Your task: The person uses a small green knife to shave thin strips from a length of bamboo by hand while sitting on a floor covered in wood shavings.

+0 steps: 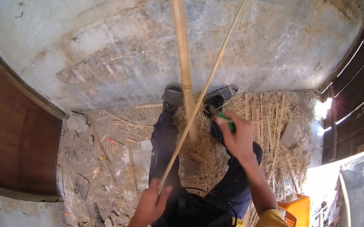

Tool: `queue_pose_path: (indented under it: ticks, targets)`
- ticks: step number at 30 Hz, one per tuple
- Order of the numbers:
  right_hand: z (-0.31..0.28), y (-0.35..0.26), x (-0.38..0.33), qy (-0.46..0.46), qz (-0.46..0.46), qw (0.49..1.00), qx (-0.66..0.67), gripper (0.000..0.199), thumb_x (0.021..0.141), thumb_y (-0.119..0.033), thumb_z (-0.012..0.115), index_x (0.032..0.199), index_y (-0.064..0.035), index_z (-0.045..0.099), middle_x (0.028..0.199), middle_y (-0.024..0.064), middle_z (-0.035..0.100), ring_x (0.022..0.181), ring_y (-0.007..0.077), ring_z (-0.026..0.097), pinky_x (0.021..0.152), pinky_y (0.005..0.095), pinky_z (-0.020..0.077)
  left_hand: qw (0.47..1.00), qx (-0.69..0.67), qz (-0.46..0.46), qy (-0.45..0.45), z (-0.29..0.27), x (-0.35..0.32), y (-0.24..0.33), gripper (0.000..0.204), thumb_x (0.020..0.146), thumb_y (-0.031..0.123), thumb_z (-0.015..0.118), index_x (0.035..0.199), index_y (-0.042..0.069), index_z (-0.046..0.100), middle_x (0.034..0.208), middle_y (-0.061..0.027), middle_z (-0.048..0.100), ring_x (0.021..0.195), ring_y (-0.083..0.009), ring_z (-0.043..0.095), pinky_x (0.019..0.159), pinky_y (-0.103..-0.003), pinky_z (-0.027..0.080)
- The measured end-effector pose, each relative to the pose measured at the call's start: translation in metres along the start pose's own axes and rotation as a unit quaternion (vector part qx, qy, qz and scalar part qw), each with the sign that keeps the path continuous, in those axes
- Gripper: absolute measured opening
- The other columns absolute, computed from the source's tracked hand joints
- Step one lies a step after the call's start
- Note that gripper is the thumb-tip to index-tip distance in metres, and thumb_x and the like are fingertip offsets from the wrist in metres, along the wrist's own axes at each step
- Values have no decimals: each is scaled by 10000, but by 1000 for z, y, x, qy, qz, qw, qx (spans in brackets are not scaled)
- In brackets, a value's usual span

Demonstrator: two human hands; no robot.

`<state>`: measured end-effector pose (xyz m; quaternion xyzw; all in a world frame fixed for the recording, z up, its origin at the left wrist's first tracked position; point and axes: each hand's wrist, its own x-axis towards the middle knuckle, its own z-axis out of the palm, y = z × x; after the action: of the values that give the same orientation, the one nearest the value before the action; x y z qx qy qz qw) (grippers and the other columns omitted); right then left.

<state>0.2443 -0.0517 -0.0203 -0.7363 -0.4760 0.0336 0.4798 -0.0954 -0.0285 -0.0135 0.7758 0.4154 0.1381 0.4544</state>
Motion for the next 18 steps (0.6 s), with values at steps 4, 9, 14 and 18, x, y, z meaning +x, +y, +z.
queue_pose_path:
  ticks: [4, 9, 14, 18]
  targets:
    - [6, -28, -31, -55, -90, 993, 60, 236, 1002, -202, 837, 1127, -12, 773, 920, 150, 779, 705, 317, 749, 642, 397, 573, 999, -17, 29, 14, 1, 28, 16, 307, 1151, 246, 668, 1102, -34, 551, 703, -251, 624, 637, -455, 682, 577, -487, 474]
    - [15, -37, -50, -51, -154, 985, 65, 270, 948, -259, 895, 1106, -64, 795, 940, 90, 796, 702, 300, 766, 609, 394, 594, 995, -68, 64, 45, 10, 56, 40, 265, 1164, 218, 652, 1053, -2, 557, 675, -69, 529, 582, -125, 501, 548, -338, 381]
    - [3, -52, -50, -70, -174, 982, 28, 278, 920, -235, 914, 1065, -41, 778, 887, 85, 776, 696, 303, 759, 601, 368, 577, 997, -42, 46, 36, 10, 71, 58, 240, 1145, 189, 662, 1115, -19, 547, 792, -233, 657, 754, -420, 650, 639, -468, 485]
    - [5, -51, -52, -49, -194, 979, 28, 281, 904, -252, 916, 1061, -60, 785, 858, 67, 754, 659, 291, 729, 581, 374, 556, 990, -64, 118, 40, 20, 77, 52, 256, 1136, 188, 672, 1138, -27, 533, 796, -273, 689, 752, -514, 717, 622, -499, 506]
